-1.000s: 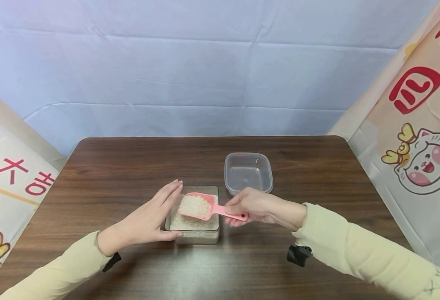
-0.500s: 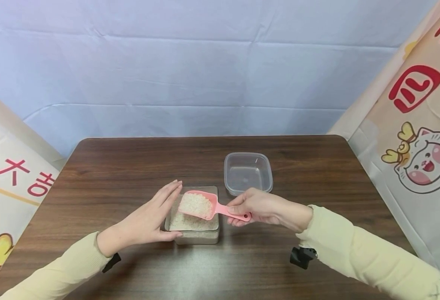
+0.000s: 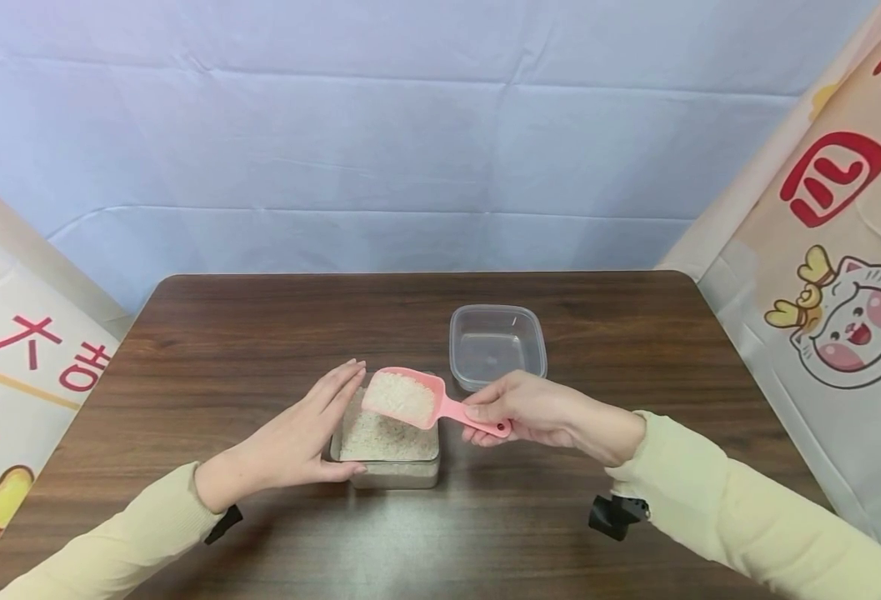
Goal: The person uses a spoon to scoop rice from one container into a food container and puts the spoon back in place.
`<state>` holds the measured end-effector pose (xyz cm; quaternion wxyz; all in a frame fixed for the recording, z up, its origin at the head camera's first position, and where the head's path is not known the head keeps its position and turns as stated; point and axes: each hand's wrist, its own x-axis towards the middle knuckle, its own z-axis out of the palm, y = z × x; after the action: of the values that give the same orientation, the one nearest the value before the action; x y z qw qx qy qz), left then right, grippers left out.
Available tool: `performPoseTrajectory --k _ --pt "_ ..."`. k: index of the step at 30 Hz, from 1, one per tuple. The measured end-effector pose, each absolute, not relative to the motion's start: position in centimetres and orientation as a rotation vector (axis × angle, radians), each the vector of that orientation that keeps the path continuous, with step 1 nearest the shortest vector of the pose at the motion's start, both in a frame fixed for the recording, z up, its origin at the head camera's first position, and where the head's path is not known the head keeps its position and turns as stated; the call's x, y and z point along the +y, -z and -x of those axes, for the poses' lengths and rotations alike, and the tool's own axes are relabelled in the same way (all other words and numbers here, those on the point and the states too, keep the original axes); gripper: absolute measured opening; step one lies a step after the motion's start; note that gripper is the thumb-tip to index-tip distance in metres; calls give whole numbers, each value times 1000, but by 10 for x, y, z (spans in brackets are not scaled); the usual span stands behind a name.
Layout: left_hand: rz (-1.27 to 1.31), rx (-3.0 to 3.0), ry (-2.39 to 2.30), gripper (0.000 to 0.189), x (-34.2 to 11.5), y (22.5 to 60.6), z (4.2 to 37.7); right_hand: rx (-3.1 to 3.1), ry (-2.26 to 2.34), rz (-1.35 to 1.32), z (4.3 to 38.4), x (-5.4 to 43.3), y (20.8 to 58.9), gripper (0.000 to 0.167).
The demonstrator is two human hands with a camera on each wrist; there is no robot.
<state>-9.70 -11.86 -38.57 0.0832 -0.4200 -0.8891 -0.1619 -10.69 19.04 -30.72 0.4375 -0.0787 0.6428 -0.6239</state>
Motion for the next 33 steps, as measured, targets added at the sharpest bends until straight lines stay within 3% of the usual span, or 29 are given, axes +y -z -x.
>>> performPoseTrajectory --k 22,33 --pt "1255 -2647 493 101 -118 387 99 1594 1616 151 112 197 296 29" --pt "1262 -2620 502 101 -119 390 101 1574 1639 167 117 199 295 19"
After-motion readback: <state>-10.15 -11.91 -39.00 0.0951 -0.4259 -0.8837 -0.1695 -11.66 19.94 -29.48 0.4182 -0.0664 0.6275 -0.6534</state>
